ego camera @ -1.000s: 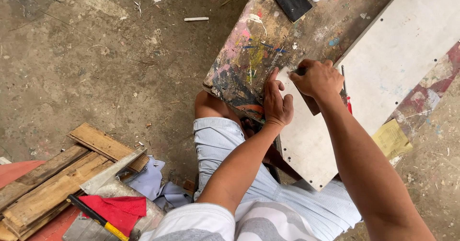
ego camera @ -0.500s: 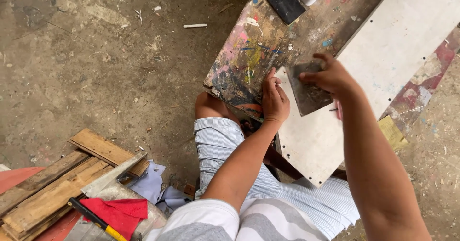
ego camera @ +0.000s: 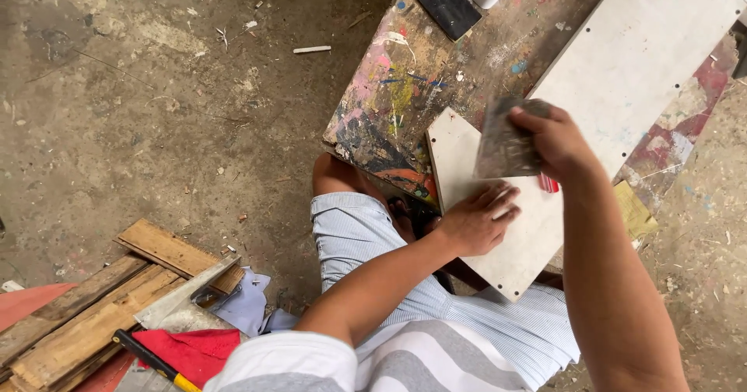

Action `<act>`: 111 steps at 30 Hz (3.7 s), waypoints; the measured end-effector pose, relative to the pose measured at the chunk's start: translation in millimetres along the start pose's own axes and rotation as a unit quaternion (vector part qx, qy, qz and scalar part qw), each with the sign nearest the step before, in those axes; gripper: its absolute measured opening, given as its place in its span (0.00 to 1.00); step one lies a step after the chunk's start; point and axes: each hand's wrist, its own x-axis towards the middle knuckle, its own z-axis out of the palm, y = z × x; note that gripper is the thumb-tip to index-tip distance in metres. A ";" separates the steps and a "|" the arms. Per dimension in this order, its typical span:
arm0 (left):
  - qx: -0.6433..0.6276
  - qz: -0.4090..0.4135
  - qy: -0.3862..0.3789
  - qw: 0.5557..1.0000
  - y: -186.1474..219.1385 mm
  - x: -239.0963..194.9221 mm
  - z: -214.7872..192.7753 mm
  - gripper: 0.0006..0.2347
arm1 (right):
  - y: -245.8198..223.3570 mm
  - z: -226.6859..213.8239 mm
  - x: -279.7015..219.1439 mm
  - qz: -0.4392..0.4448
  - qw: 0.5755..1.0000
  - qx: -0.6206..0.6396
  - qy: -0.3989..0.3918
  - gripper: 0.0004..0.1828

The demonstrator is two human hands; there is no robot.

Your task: Finalizing the assembly of a signage component by sanding edges and using a screwdriver.

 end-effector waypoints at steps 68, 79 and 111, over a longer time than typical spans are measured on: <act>0.004 -0.132 -0.369 0.920 35.1 106.1 -126.0 0.21 | 77.9 89.5 10.7 0.049 0.985 -0.041 0.160 0.09; 0.061 -0.099 -0.394 0.912 37.7 69.6 -89.5 0.20 | 80.1 105.0 -2.4 0.129 0.958 0.187 0.177 0.10; 0.186 -0.078 -0.280 0.939 19.8 18.0 -27.3 0.35 | 63.9 164.3 -28.4 0.074 0.966 0.007 0.247 0.11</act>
